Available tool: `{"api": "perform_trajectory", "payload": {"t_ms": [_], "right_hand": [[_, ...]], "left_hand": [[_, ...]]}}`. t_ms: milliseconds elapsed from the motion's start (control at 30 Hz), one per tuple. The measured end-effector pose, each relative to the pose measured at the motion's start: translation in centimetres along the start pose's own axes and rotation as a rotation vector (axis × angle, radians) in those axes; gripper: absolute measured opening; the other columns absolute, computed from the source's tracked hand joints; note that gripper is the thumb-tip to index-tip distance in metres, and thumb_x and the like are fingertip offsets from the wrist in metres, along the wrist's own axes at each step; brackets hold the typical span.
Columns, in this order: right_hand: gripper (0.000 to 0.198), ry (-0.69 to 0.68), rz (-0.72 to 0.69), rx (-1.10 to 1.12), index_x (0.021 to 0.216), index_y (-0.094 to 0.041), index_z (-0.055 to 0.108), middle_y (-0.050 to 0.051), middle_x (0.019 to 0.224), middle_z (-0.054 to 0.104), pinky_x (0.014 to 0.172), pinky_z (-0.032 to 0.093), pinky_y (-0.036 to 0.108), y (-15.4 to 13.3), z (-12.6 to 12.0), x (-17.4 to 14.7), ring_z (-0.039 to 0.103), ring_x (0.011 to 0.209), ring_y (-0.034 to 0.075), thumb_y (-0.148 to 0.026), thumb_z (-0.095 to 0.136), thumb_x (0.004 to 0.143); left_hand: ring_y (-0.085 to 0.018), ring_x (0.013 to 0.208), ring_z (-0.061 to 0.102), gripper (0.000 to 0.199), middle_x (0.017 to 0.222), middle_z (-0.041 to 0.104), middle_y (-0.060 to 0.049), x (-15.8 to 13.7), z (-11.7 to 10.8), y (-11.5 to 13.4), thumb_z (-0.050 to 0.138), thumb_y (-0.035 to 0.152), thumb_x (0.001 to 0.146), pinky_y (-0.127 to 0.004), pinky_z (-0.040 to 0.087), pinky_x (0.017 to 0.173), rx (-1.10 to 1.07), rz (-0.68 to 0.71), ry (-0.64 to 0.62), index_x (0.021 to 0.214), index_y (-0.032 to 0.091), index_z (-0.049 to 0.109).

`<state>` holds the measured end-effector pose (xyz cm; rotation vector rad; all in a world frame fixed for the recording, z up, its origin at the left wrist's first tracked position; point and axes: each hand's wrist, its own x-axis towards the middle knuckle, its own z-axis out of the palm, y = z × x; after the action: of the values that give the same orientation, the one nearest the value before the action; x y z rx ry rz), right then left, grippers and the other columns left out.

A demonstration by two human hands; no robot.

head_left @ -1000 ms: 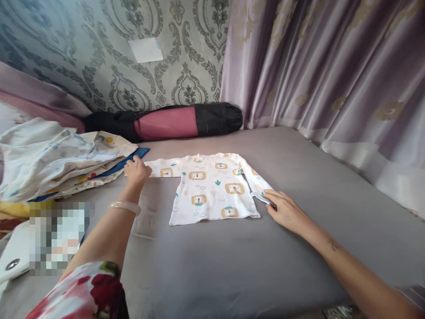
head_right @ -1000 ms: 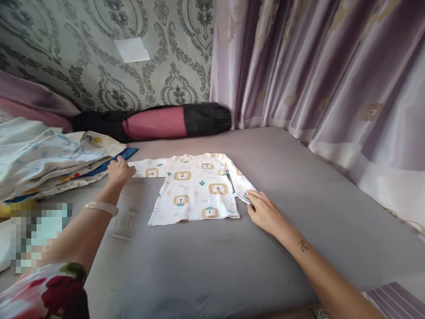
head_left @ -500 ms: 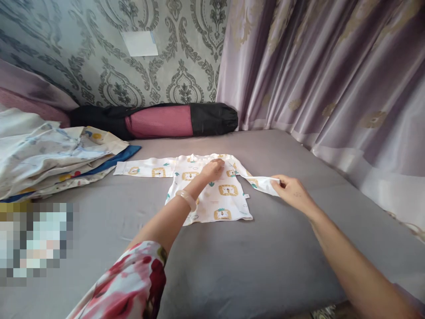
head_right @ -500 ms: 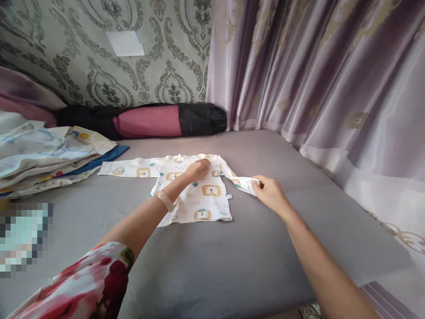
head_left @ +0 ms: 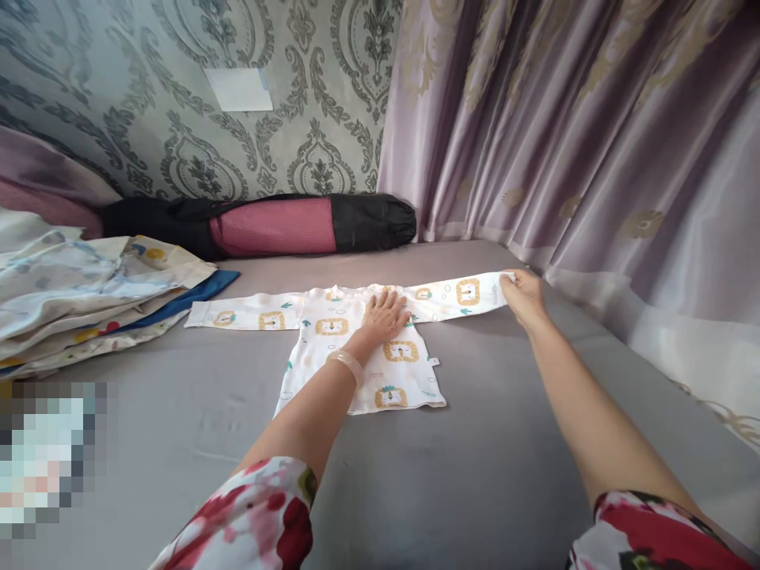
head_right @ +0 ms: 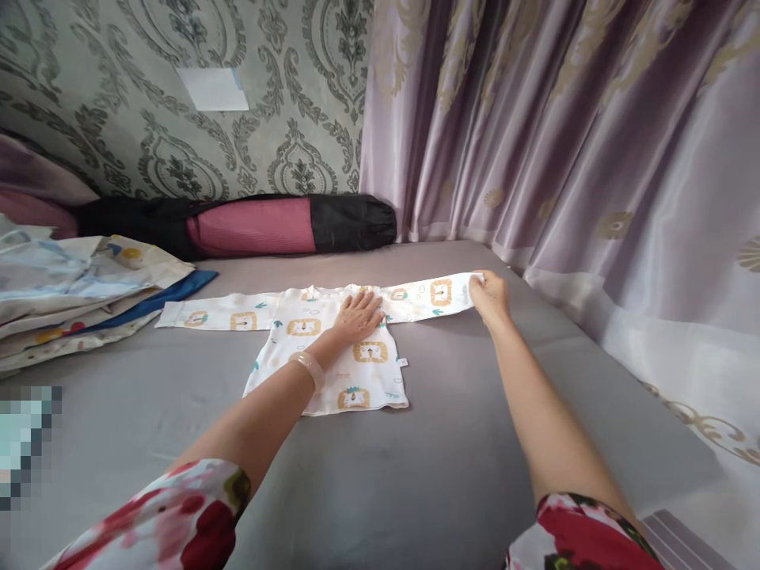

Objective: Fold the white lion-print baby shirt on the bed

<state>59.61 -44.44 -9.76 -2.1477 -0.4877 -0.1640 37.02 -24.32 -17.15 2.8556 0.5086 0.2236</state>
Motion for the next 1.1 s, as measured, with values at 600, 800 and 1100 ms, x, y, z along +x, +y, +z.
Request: {"api": "perform_trajectory", "payload": {"t_ms": [600,800,1100], "right_hand": [[0.045,-0.142,-0.064,-0.628,0.129,-0.022,0.060,0.018,0.115,0.066,0.080,0.047,0.040,3.7,3.4,2.0,0.063,0.101,0.030,-0.035,0.030,0.099],[0.044,-0.190,-0.034,-0.673,0.129,-0.021,0.061,0.019,0.119,0.065,0.085,0.047,0.043,4.6,4.3,1.7,0.063,0.104,0.029,-0.032,0.030,0.100],[0.044,-0.122,0.032,-0.632,0.130,-0.011,0.057,0.023,0.129,0.055,0.089,0.046,0.042,2.5,3.7,0.4,0.056,0.115,0.033,-0.033,0.050,0.092]], "left_hand": [[-0.033,0.150,0.016,0.064,0.160,0.028,-0.012,0.2,0.9,-0.1,0.026,0.058,0.097,-0.061,0.012,0.118,0.013,-0.017,0.029,0.151,0.026,0.036],[-0.033,0.150,0.016,0.065,0.160,0.029,-0.012,0.3,0.9,-0.2,0.027,0.062,0.096,-0.061,0.012,0.118,0.020,-0.010,0.029,0.150,0.026,0.037],[-0.029,0.130,0.045,0.037,0.135,0.052,-0.019,-1.7,-0.9,1.4,0.036,0.037,0.099,-0.048,0.029,0.112,0.062,-0.027,0.132,0.120,0.013,0.056]]}}
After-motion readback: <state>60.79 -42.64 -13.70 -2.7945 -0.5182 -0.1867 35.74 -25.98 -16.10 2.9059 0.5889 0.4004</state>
